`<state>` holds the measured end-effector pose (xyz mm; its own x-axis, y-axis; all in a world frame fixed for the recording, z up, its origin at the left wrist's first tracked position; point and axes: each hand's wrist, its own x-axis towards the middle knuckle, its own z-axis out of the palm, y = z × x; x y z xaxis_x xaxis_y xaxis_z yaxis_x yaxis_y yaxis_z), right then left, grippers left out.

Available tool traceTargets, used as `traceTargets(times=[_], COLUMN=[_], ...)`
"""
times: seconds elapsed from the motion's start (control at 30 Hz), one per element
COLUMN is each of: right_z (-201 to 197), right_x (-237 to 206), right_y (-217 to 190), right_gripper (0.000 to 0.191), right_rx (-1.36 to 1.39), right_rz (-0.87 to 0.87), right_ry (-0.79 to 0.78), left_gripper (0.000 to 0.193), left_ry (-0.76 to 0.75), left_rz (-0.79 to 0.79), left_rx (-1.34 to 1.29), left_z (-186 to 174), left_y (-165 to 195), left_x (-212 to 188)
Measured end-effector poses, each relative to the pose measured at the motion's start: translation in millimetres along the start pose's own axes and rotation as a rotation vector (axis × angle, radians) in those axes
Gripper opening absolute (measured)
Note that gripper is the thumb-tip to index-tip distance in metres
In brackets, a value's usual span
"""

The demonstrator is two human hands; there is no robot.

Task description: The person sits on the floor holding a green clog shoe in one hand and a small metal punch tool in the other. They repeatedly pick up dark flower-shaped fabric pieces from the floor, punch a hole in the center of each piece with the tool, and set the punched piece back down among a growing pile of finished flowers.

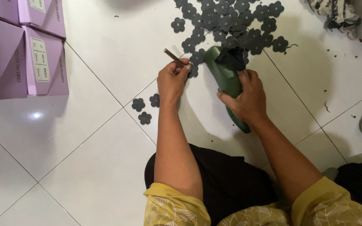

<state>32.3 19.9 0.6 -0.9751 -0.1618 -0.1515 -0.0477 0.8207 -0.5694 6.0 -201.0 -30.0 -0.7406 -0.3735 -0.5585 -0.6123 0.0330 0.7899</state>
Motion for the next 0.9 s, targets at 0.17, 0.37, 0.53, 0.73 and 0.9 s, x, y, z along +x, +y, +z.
traceTargets(times=[0.17, 0.37, 0.53, 0.73, 0.9], right_z=[3.1, 7.4, 5.0, -43.1, -58.0], right_x=[2.4, -3.0, 4.8, -13.8, -19.6], right_y=[2.2, 7.3, 2.4, -27.3, -55.7], right_gripper=[0.084, 0.08, 0.077, 0.08, 0.071], right_rx=[-0.049, -0.034, -0.072, 0.12, 0.359], right_rz=[-0.027, -0.056, -0.091, -0.138, -0.487], right_ry=[0.003, 0.045, 0.048, 0.116, 0.035], left_gripper=[0.019, 0.018, 0.02, 0.02, 0.022], left_ry=[0.003, 0.041, 0.034, 0.021, 0.054], left_rz=[-0.006, 0.104, 0.208, 0.248, 0.283], left_rx=[0.011, 0.063, 0.123, 0.155, 0.195], left_z=[-0.3, 3.7, 6.0, 8.1, 8.7], left_y=[7.2, 12.3, 7.4, 6.0, 6.0], left_x=[-5.1, -19.0, -26.7, -23.9, -23.0])
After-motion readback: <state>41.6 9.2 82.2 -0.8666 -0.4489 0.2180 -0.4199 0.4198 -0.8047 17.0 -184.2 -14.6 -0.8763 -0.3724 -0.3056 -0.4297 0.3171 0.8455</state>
